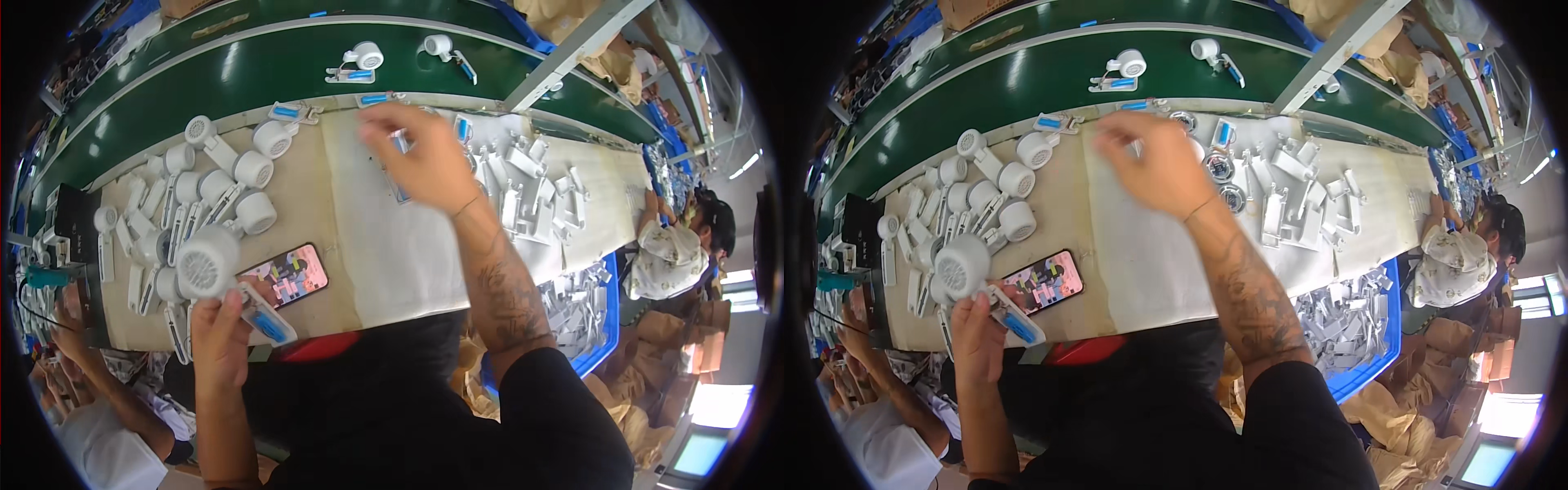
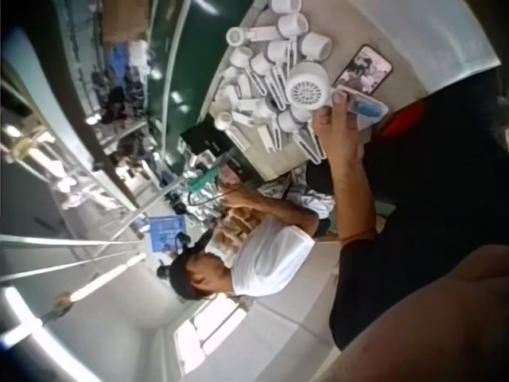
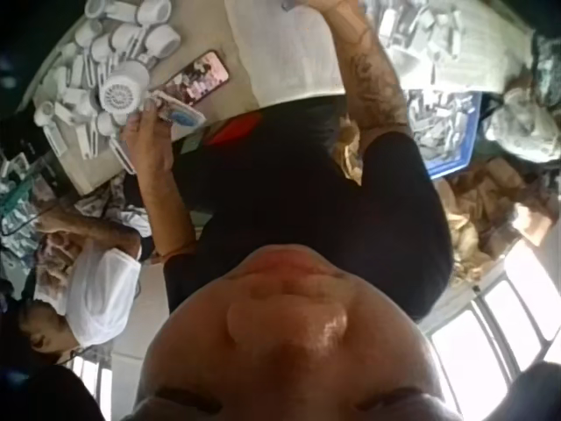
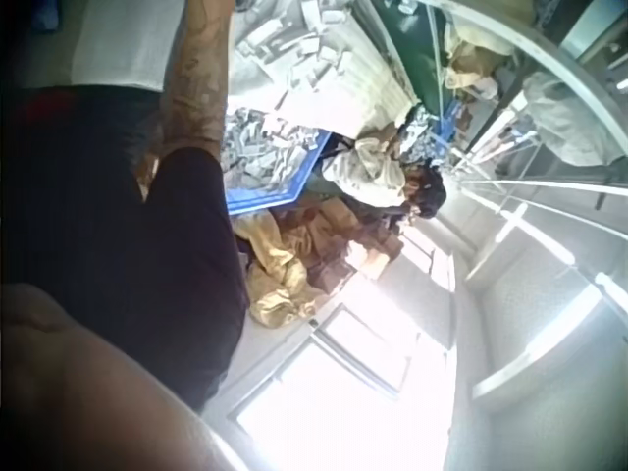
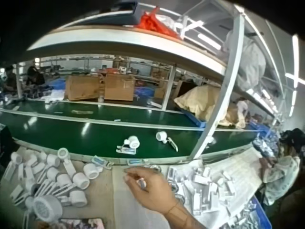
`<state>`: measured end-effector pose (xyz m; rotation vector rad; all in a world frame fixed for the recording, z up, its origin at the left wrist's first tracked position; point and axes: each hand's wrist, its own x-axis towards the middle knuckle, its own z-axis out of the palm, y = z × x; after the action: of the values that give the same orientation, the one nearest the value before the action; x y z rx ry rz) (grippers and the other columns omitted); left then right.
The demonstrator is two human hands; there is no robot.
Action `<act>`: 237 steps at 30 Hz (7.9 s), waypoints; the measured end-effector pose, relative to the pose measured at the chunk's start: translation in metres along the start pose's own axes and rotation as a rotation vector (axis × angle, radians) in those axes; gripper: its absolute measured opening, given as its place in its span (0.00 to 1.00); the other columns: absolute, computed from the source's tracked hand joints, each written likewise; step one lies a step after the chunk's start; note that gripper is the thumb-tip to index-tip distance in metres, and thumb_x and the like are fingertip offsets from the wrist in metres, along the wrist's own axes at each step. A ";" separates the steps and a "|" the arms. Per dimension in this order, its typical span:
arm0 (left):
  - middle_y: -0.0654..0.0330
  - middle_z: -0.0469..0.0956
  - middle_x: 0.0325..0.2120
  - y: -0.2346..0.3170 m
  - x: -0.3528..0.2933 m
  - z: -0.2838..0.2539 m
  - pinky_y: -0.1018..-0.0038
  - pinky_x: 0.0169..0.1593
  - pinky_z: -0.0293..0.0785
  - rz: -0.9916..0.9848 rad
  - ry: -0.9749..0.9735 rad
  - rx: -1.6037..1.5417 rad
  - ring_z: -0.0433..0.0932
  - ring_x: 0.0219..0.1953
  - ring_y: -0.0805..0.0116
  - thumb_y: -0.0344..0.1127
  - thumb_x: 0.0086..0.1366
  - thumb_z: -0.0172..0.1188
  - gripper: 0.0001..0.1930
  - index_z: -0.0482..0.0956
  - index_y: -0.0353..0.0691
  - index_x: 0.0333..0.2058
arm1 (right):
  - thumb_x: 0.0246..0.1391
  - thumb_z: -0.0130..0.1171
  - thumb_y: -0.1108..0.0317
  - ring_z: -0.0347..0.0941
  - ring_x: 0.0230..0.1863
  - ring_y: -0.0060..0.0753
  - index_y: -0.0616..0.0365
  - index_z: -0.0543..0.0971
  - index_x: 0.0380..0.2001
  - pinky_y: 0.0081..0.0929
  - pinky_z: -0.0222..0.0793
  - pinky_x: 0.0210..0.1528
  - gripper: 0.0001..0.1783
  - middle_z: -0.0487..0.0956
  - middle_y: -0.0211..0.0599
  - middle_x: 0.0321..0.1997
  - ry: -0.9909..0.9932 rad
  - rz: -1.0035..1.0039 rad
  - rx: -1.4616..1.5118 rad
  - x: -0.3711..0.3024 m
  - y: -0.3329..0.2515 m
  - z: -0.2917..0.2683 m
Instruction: The person assembles handheld fans by attaching the fan head components to the handle casings and snapping the plastic housing covers into place by hand.
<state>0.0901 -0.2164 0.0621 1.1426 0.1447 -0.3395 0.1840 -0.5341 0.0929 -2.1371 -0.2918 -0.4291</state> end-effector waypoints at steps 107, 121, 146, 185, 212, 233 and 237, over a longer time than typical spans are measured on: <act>0.45 0.83 0.36 0.073 0.003 -0.279 0.58 0.46 0.77 0.298 0.977 1.377 0.82 0.39 0.44 0.39 0.52 0.68 0.20 0.82 0.40 0.45 | 0.48 0.68 0.73 0.70 0.59 0.39 0.58 0.60 0.67 0.33 0.71 0.54 0.44 0.70 0.49 0.62 -0.197 0.150 -0.249 0.232 0.219 0.130; 0.56 0.83 0.37 0.056 -0.018 -0.143 0.73 0.50 0.74 0.686 0.726 0.718 0.81 0.42 0.68 0.26 0.62 0.63 0.07 0.83 0.33 0.39 | 0.51 0.72 0.61 0.74 0.46 0.34 0.61 0.69 0.54 0.32 0.71 0.50 0.32 0.77 0.42 0.45 -0.237 -0.112 -0.175 0.206 0.065 0.099; 0.53 0.81 0.42 0.044 0.019 0.030 0.74 0.37 0.82 -0.027 -0.248 -0.042 0.83 0.33 0.68 0.33 0.69 0.57 0.13 0.74 0.34 0.48 | 0.53 0.71 0.68 0.71 0.58 0.29 0.63 0.66 0.60 0.30 0.62 0.63 0.35 0.76 0.39 0.55 -0.521 0.027 0.711 0.017 -0.094 0.030; 0.50 0.82 0.45 0.011 0.009 0.007 0.70 0.52 0.74 0.211 -0.012 0.022 0.79 0.48 0.66 0.33 0.65 0.62 0.19 0.75 0.30 0.52 | 0.58 0.61 0.66 0.76 0.33 0.26 0.58 0.82 0.44 0.24 0.72 0.38 0.12 0.82 0.36 0.33 -0.294 0.064 -0.297 0.031 0.007 -0.066; 0.58 0.81 0.40 0.010 0.013 0.015 0.74 0.43 0.72 0.085 0.019 -0.324 0.76 0.36 0.70 0.46 0.74 0.50 0.18 0.75 0.36 0.47 | 0.53 0.68 0.74 0.74 0.29 0.18 0.62 0.80 0.28 0.20 0.67 0.32 0.06 0.80 0.30 0.25 -0.226 0.194 0.272 -0.076 -0.074 0.007; 0.59 0.81 0.44 0.020 0.003 0.010 0.84 0.27 0.63 0.221 0.048 -0.213 0.76 0.33 0.82 0.36 0.68 0.63 0.18 0.74 0.36 0.53 | 0.48 0.74 0.62 0.71 0.22 0.25 0.62 0.79 0.29 0.22 0.68 0.27 0.16 0.78 0.35 0.23 -0.111 0.046 0.285 -0.066 -0.099 0.096; 0.57 0.81 0.46 0.012 0.008 -0.003 0.85 0.28 0.64 0.241 -0.022 -0.264 0.76 0.34 0.82 0.35 0.68 0.62 0.19 0.73 0.35 0.54 | 0.50 0.73 0.64 0.72 0.22 0.25 0.63 0.79 0.28 0.22 0.67 0.26 0.14 0.77 0.35 0.23 -0.274 0.031 0.409 -0.075 -0.084 0.107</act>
<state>0.1017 -0.2108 0.0691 0.8830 0.0302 -0.1141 0.1055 -0.4017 0.0682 -1.7908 -0.4584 -0.0473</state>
